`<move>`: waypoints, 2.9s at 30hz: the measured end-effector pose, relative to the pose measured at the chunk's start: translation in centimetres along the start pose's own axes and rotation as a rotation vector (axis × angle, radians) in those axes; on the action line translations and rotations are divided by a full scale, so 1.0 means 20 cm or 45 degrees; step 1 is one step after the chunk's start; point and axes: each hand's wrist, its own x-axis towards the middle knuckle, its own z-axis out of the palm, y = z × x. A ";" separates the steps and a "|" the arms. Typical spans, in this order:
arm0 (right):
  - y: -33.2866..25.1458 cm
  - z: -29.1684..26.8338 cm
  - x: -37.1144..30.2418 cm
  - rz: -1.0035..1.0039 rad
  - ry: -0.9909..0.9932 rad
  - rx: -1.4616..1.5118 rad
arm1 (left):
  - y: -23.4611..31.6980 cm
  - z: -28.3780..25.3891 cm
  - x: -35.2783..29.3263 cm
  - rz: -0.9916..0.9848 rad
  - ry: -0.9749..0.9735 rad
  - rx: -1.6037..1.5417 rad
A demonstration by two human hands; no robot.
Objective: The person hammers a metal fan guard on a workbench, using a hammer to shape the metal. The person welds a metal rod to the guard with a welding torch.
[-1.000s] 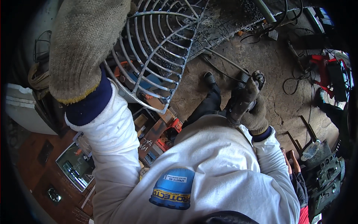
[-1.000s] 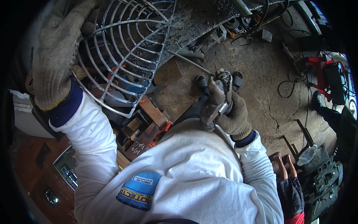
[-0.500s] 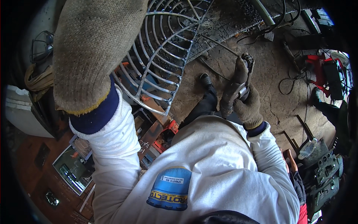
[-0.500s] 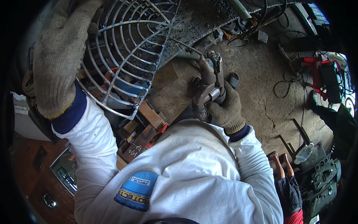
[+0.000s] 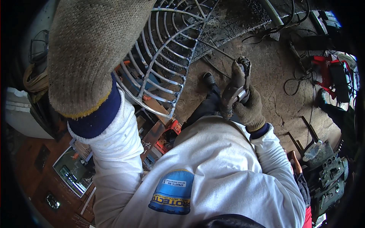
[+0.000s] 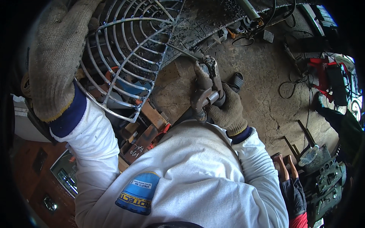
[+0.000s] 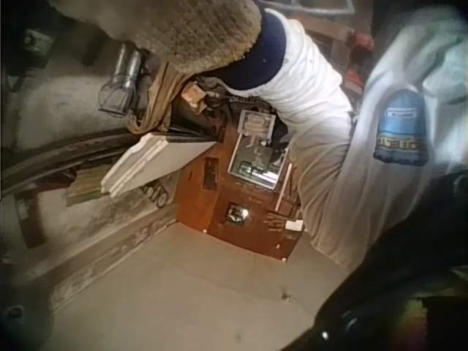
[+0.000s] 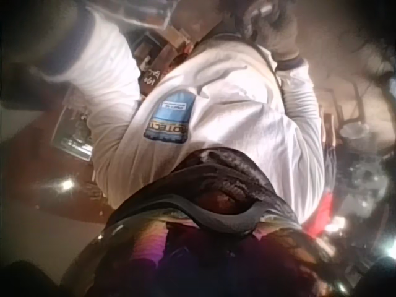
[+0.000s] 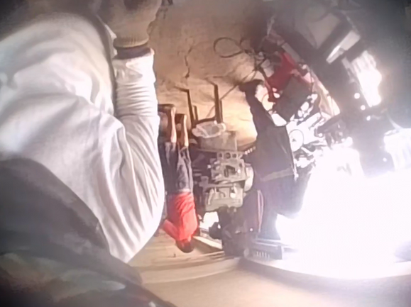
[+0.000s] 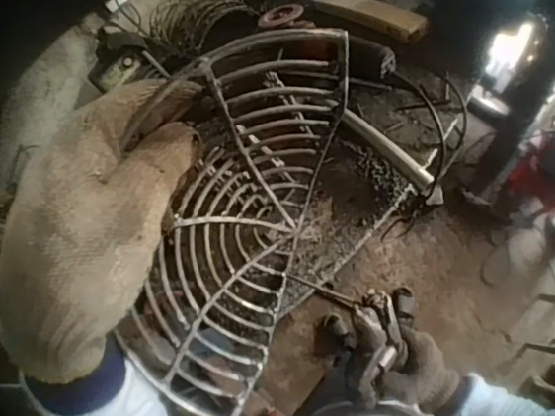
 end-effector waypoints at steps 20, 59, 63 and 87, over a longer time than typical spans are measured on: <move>-0.08 0.03 0.03 0.033 -0.012 -0.001 | 0.10 0.00 -0.03 0.070 0.027 0.155; 0.04 0.00 0.00 0.040 0.091 0.035 | 0.02 0.05 0.01 0.312 0.019 0.226; 0.02 0.01 -0.01 -0.017 0.018 0.025 | 0.22 -0.13 0.00 -0.274 -0.282 0.304; 0.02 0.00 -0.06 0.017 -0.016 0.151 | 0.25 0.00 0.03 -0.390 -0.125 0.729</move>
